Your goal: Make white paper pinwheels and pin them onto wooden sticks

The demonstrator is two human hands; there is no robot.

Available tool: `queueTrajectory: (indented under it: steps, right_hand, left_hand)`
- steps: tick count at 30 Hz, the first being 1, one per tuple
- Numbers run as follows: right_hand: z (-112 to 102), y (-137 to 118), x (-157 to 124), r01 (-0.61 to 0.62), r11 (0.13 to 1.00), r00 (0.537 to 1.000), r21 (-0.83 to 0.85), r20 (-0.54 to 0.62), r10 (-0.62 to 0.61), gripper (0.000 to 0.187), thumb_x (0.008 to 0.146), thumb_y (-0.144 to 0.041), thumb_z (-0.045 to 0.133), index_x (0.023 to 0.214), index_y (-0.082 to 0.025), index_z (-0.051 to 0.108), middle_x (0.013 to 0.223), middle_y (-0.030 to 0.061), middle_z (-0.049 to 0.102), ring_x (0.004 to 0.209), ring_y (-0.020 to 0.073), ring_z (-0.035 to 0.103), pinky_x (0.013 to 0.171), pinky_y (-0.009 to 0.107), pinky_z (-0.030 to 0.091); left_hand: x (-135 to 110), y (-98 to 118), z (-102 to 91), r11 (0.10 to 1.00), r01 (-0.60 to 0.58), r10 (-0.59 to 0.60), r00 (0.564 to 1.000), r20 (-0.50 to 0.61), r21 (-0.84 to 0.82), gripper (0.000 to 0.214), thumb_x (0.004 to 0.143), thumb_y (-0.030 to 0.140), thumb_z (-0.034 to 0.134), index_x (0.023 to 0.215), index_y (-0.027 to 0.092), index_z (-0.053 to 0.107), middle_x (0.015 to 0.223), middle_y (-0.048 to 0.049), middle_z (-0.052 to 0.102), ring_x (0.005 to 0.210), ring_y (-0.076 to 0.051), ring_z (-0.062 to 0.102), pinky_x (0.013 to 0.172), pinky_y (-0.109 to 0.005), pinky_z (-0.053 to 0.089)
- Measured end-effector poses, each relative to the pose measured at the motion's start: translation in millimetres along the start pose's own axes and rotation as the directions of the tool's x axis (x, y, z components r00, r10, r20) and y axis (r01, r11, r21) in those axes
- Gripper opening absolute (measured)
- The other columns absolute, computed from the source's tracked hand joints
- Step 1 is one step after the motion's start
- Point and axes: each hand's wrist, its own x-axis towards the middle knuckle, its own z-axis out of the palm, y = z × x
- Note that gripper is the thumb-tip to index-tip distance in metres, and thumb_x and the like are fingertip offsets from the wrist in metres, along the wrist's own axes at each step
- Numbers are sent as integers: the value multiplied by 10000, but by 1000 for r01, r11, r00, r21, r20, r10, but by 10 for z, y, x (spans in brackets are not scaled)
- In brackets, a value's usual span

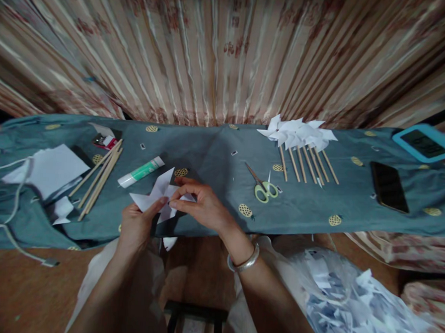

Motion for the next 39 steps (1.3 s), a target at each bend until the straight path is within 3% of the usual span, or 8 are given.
queueTrajectory:
  steps: [3,8,14,22,27,32,36,39]
  right_hand:
    - [18,10,-5,24,1000,999,3,22,-24,43,756,-228,733,747,-197,705,1270,72,658,1294,201,547,1061,343,399]
    - [11,12,-11,60,998,997,-17,44,-59,46,763,-239,713,736,-207,692,1054,48,722,1296,195,538,1063,346,390]
    - [-2,20,-11,35,999,998,-7,50,-35,59,738,-254,727,733,-206,694,965,35,717,1248,197,560,1046,347,396]
    - [9,46,-10,7,999,998,51,62,-10,86,736,-262,733,758,-187,696,933,7,676,891,136,616,849,284,462]
    - [9,50,-2,10,998,998,69,56,-14,66,741,-254,742,744,-200,703,861,-7,661,830,128,594,812,279,451]
    - [12,45,4,7,996,999,92,49,-11,67,741,-255,747,736,-208,699,895,-4,677,867,140,616,842,297,461]
    - [8,42,2,6,999,1000,41,24,-7,61,733,-262,746,730,-214,707,979,28,703,1091,197,614,950,336,445]
    - [-1,23,-8,3,1000,1000,-11,-4,-3,61,721,-265,754,744,-219,721,1180,58,680,1238,225,562,1014,358,422]
  left_hand:
    - [23,-47,-14,1000,-21,21,1000,13,3,296,489,335,871,627,134,704,632,-29,693,543,-137,572,544,-247,438]
    - [43,-70,-34,999,-26,27,999,26,-18,308,502,341,879,652,128,715,627,-21,692,545,-126,569,556,-236,439]
    - [29,-14,1,999,-16,16,1000,13,-37,313,470,318,884,650,122,719,660,-34,712,555,-138,595,579,-252,467]
    - [36,-42,-3,994,16,-11,999,45,-111,338,469,336,899,666,122,726,659,-33,721,534,-126,602,557,-239,476]
    - [44,-54,-2,989,35,-26,998,62,-146,356,444,347,914,639,124,716,622,-22,712,491,-109,584,510,-217,464]
    - [26,-40,9,980,59,-48,997,63,-192,368,419,315,918,671,124,729,668,-33,739,537,-123,629,575,-231,508]
    - [22,-28,23,969,72,-63,997,48,-235,370,404,285,919,675,122,728,679,-29,745,568,-126,649,618,-231,526]
    - [26,-20,29,966,64,-58,998,29,-249,375,406,283,920,689,121,732,693,-30,750,589,-130,658,632,-233,529]
